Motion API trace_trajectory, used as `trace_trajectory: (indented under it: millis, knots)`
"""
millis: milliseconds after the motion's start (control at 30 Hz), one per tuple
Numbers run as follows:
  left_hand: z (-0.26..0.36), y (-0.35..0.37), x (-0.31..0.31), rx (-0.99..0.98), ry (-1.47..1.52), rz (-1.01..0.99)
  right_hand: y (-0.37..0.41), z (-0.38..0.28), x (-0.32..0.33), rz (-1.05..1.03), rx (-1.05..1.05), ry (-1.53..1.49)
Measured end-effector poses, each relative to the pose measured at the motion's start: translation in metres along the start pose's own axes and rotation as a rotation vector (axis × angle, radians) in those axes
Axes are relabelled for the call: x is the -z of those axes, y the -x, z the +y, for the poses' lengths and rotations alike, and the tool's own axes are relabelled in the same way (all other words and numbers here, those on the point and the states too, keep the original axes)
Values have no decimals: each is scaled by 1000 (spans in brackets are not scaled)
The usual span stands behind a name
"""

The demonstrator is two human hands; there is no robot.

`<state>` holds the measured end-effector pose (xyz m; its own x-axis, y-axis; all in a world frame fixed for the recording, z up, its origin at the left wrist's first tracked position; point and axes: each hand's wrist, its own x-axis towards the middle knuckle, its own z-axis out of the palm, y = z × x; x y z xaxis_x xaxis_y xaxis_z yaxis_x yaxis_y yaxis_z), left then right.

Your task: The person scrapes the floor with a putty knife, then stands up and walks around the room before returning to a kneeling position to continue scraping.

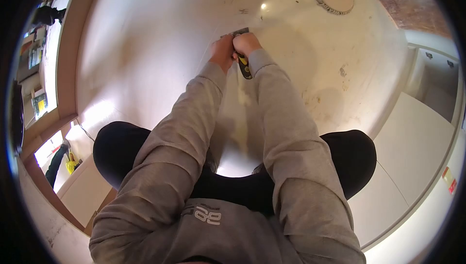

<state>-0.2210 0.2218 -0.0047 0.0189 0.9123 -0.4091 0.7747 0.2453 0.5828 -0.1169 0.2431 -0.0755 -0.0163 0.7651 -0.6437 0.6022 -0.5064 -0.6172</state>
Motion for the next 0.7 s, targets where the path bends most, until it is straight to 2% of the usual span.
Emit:
trace_trajectory:
  millis: [33, 67, 167, 200, 233, 300, 333, 367, 433, 467, 500, 567, 600, 633, 700]
  knots:
    - [3, 1, 0, 238, 285, -63, 9, -6, 2, 40, -37, -48]
    - [-25, -11, -13, -256, -277, 90, 10, -16, 10, 36, -37, -43]
    - [-6, -11, 15, -222, -180, -60, 34, -59, 41, -232, -288, -316]
    - [-20, -14, -4, -286, -261, 60, 35, -52, 39, -211, -282, -323]
    - [-9, -14, -4, -291, -262, 73, 36, -47, 36, -206, -270, -321]
    - [5, -10, -10, 672, 1028, -8, 42, -28, 20, 50, -139, -381]
    - [1, -10, -9, 686, 1026, -9, 31, -25, 18, 44, -64, -282]
    - [-4, -17, -4, 360, 612, 5, 21, -17, 20, 38, -73, -282]
    - [-12, -19, 4, -286, -224, 8, 42, -55, 48, -201, -127, -457]
    - [-2, -12, 13, -254, -267, -28, 40, -50, 42, -202, -118, -452]
    - [1, -8, 10, -261, -266, -19, 34, -34, 30, -94, -85, -341]
    - [5, -13, -6, 547, 916, -46, 19, -16, 18, 135, -16, -125]
    - [3, -19, -12, 685, 1077, 10, 22, -18, 16, 36, -144, -354]
    - [1, -24, -4, 697, 1076, 14, 10, -18, 17, 25, -150, -352]
    - [-9, -24, 10, -221, -257, -131, -9, -18, 23, -232, -59, -299]
